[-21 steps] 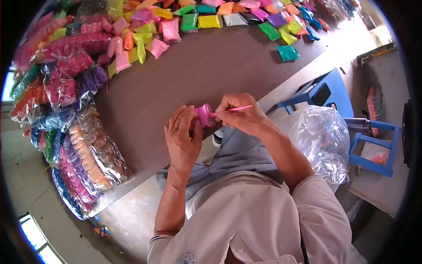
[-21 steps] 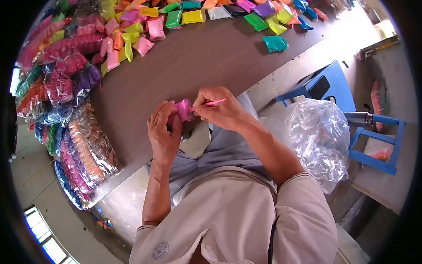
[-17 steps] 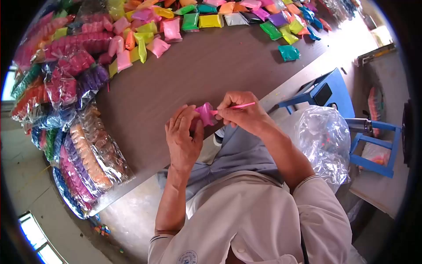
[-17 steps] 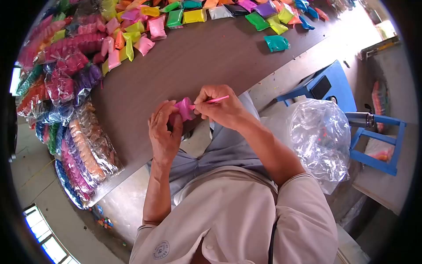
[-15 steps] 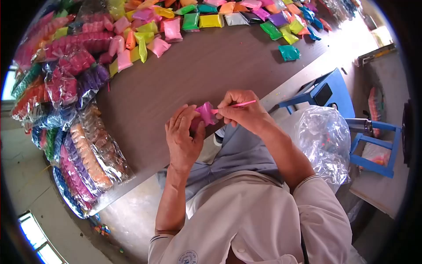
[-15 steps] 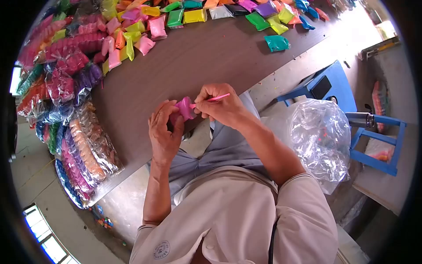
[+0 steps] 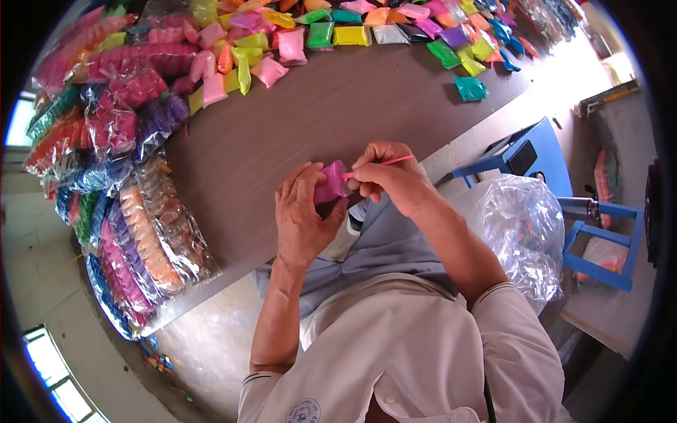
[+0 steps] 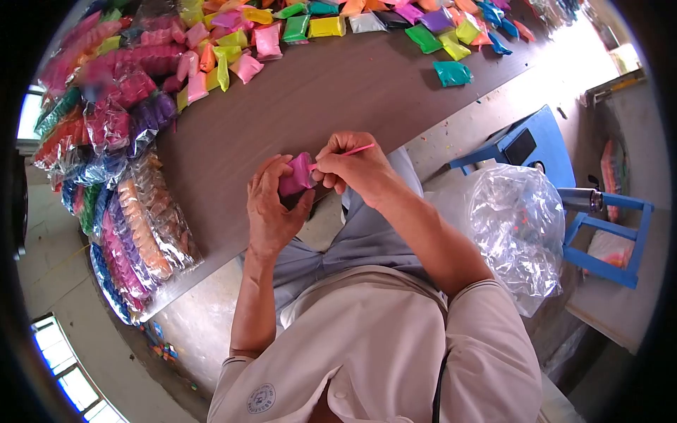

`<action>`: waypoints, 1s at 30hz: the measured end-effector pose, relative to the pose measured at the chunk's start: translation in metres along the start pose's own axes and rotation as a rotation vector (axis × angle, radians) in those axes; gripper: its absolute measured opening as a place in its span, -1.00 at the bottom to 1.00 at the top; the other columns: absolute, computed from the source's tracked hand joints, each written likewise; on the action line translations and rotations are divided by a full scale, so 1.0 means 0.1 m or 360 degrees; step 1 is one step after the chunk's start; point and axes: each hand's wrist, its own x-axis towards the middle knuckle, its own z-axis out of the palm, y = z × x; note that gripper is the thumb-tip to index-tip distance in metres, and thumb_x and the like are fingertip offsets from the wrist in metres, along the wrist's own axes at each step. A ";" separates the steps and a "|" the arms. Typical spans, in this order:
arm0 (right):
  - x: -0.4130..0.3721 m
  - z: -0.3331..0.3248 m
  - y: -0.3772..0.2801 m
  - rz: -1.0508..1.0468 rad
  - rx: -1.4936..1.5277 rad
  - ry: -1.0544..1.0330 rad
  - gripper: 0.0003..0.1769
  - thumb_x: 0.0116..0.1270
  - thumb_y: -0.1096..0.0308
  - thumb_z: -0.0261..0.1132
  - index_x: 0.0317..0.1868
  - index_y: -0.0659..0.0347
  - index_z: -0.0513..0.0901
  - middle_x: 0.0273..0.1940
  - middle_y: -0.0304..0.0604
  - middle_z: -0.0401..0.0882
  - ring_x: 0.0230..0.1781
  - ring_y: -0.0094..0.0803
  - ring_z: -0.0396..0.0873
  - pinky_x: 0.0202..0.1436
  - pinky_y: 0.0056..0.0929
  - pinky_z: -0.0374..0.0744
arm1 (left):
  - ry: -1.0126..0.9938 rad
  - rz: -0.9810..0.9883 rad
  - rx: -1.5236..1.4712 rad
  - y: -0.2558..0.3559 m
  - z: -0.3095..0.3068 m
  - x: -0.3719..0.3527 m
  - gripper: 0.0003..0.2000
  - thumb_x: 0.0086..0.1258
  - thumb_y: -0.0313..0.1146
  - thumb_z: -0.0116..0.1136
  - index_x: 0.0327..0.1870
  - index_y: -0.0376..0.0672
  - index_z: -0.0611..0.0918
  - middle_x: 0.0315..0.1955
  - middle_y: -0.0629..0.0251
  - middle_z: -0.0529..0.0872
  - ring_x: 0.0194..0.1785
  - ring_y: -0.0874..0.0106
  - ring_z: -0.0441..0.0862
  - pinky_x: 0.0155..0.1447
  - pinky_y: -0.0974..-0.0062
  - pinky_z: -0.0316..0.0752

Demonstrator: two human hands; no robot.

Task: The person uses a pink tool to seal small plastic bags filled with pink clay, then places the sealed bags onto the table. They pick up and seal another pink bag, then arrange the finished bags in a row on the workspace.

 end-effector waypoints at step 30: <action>-0.06 -0.06 -0.07 -0.0027 -0.0144 -0.0117 -0.93 0.35 0.47 0.39 -0.27 0.27 0.66 -0.35 0.00 0.77 -0.52 -0.58 0.64 -0.54 -0.61 0.51 | 0.0217 0.0037 -0.0101 -0.07 0.06 -0.06 -0.65 0.32 -0.62 0.29 0.11 -0.25 0.54 0.11 0.02 0.70 0.15 0.02 0.66 0.24 0.18 0.53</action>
